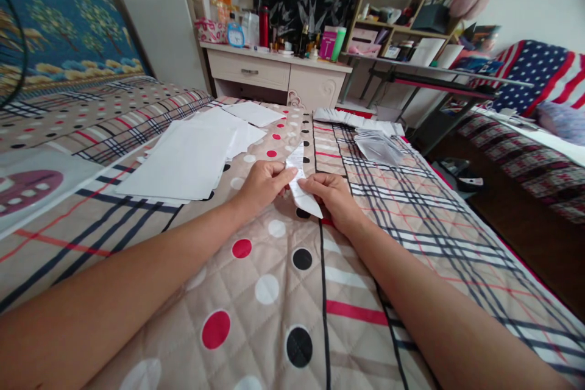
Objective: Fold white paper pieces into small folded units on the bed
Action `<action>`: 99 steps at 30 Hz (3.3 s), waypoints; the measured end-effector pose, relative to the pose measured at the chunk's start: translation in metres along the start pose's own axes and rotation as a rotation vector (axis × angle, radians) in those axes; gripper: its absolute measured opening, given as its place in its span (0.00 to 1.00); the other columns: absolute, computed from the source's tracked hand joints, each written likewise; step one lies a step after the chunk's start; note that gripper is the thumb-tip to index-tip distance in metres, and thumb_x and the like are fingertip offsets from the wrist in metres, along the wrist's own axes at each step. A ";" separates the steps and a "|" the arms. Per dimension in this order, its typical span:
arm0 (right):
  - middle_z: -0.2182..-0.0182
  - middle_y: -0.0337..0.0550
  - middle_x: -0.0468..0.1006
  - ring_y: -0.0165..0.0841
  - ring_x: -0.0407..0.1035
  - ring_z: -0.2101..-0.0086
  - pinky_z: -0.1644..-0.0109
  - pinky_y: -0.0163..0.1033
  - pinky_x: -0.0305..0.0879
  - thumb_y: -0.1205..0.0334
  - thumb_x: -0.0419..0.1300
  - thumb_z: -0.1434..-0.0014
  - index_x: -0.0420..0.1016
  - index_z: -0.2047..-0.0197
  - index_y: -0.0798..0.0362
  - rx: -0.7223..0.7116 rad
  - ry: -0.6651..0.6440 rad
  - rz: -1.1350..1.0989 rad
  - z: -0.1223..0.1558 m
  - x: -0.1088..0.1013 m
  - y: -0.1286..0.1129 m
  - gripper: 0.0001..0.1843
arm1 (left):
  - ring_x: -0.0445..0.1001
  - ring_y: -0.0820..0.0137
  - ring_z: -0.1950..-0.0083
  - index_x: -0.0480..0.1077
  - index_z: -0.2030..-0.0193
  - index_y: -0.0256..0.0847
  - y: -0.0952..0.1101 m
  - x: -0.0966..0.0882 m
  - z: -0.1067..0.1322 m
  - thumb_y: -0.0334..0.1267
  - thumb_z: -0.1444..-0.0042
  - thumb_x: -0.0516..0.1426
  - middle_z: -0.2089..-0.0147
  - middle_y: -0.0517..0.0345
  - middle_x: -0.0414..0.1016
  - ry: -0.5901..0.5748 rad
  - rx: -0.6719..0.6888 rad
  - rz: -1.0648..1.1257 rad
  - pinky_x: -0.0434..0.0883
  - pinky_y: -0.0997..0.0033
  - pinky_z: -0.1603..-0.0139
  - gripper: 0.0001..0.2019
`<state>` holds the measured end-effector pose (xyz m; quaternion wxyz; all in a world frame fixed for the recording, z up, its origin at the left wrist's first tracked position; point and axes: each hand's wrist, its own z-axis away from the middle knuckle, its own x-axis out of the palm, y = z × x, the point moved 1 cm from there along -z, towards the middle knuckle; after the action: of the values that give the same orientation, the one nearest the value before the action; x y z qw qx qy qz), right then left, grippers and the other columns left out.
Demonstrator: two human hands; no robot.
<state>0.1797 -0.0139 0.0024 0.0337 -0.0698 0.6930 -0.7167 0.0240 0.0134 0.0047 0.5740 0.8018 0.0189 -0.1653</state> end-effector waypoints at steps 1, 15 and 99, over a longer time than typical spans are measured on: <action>0.86 0.33 0.62 0.23 0.51 0.84 0.80 0.33 0.43 0.52 0.68 0.54 0.68 0.82 0.54 0.003 -0.018 0.002 0.001 0.001 0.000 0.19 | 0.59 0.78 0.81 0.63 0.84 0.37 0.000 -0.001 0.000 0.46 0.44 0.57 0.85 0.64 0.63 -0.002 0.002 0.004 0.57 0.77 0.79 0.21; 0.83 0.33 0.60 0.24 0.51 0.81 0.78 0.33 0.45 0.51 0.64 0.46 0.66 0.80 0.54 -0.235 0.168 0.064 0.000 -0.001 0.005 0.19 | 0.53 0.79 0.81 0.54 0.84 0.39 -0.001 0.006 0.003 0.50 0.43 0.56 0.84 0.66 0.53 -0.123 0.123 -0.092 0.50 0.75 0.80 0.25; 0.74 0.44 0.80 0.33 0.69 0.73 0.68 0.38 0.60 0.63 0.62 0.47 0.81 0.71 0.55 -0.435 0.300 1.019 -0.021 -0.060 0.004 0.07 | 0.71 0.69 0.73 0.76 0.75 0.39 -0.024 -0.022 -0.012 0.41 0.50 0.61 0.75 0.55 0.77 0.100 0.141 -0.675 0.64 0.71 0.70 0.09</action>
<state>0.2357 0.0157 -0.0059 0.2611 0.3702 0.7680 -0.4528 0.0009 0.0365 -0.0077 0.4286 0.7950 0.2998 -0.3072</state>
